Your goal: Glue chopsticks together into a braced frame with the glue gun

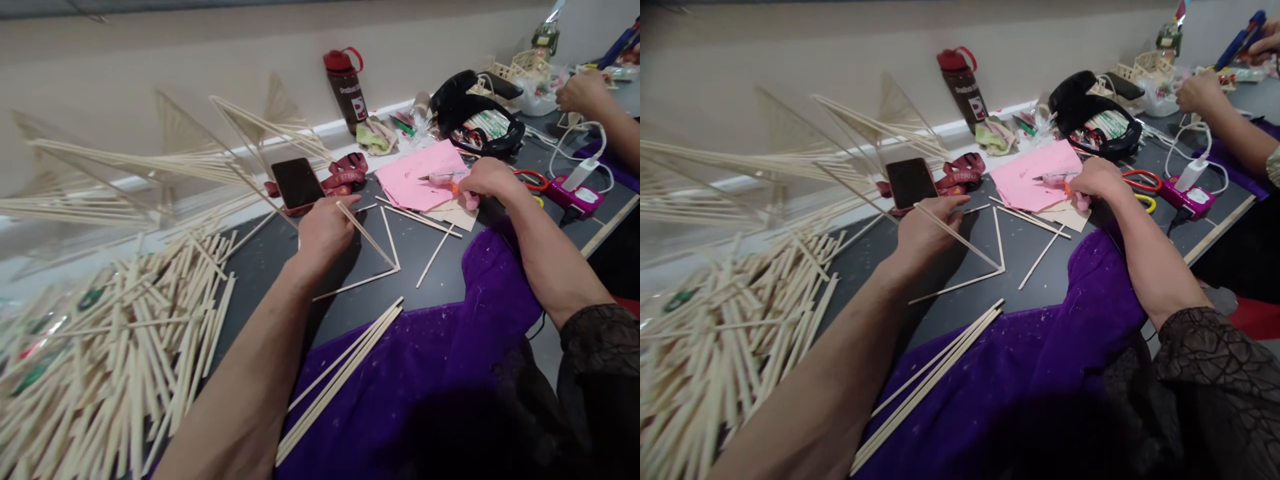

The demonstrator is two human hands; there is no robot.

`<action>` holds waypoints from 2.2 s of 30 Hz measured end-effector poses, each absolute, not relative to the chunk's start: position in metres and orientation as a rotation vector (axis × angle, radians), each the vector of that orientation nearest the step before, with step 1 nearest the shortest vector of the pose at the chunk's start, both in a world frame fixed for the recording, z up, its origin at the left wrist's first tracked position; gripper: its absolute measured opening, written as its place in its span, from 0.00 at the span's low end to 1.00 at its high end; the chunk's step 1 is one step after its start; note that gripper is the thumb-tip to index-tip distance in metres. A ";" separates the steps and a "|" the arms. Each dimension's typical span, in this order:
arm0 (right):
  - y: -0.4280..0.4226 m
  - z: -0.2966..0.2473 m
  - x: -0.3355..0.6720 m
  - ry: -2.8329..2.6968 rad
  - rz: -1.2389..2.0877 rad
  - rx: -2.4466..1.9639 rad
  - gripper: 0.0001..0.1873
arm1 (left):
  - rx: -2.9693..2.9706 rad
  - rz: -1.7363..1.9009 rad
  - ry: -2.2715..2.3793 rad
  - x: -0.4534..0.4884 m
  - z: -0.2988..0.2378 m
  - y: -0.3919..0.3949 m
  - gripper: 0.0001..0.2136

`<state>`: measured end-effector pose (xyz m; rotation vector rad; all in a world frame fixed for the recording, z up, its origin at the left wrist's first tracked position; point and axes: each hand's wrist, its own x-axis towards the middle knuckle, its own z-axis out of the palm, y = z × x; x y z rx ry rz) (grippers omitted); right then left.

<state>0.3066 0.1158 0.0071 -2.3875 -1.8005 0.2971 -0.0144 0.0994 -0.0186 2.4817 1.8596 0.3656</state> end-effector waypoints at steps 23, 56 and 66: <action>0.091 0.029 0.221 -1.589 0.881 -1.568 0.04 | 2.480 0.179 1.830 -0.013 -0.028 0.103 0.26; 0.101 -0.005 0.217 -1.877 0.588 -1.665 0.09 | 2.514 0.129 1.819 -0.010 -0.019 0.095 0.25; 0.098 -0.001 0.216 -1.924 0.594 -1.690 0.11 | 2.502 0.069 1.848 -0.010 -0.020 0.096 0.25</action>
